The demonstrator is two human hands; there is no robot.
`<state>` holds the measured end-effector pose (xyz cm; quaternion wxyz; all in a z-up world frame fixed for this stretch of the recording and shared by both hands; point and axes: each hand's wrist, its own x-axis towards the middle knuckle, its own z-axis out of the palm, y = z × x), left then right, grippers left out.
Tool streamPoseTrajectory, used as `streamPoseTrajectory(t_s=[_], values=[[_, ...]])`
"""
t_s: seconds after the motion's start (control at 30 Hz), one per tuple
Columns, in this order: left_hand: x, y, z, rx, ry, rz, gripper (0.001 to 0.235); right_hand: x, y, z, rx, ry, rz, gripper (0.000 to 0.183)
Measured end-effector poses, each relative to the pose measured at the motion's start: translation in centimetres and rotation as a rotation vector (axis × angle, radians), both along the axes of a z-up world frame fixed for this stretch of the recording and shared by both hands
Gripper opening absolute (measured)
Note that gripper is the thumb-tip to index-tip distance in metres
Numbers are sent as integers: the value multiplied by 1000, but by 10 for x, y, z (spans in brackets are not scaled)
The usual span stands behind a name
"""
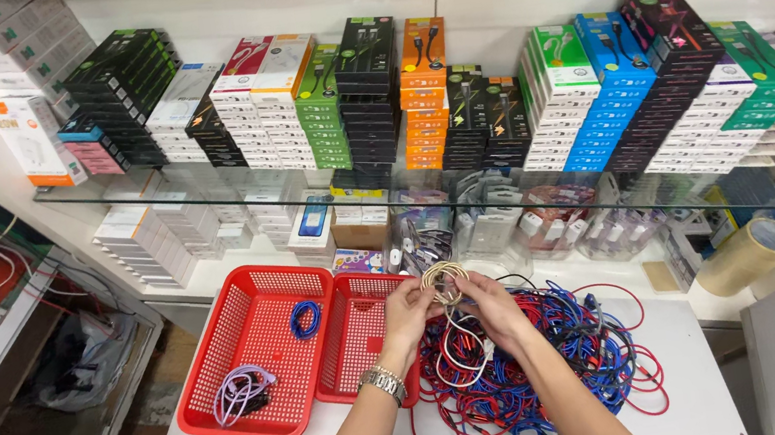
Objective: The person repeatedly picks tangled cables from a pile on a counter, untangles and coils each one by hand, and places the coiled cables into a red plastic basket. The person handles cables of various colors including purple, black, blue, and white throughout the clip.
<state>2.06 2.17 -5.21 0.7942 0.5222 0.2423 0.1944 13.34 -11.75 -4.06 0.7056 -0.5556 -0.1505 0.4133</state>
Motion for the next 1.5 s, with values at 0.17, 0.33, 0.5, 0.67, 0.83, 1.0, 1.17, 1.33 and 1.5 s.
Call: streamPoseTrajectory(t_s=[0.17, 0.33, 0.5, 0.67, 0.83, 1.0, 1.17, 1.33, 1.5], values=[[-11, -2, 11, 39, 30, 79, 22, 0, -3, 26, -337, -351, 319, 39], [-37, 4, 29, 368, 198, 192, 22, -7, 20, 39, -409, -687, 208, 38], [-73, 32, 22, 375, 284, 326, 26, -41, 70, 25, -217, -680, 188, 34], [-119, 66, -19, 251, 187, 543, 26, -79, 125, -1, -329, -708, 260, 35], [-184, 100, -38, 321, 317, 674, 19, -123, 178, -29, -232, -389, 364, 36], [-249, 130, -40, 489, 605, 862, 18, -154, 217, -56, -260, -379, 446, 37], [-272, 137, -51, 833, 720, 734, 18, -178, 246, -97, -456, -824, 743, 34], [-267, 140, -55, 1000, 850, 551, 47, -195, 268, -151, -517, -1134, 962, 34], [-265, 151, -64, 1071, 967, 394, 38, -203, 288, -193, -748, -1299, 1026, 27]])
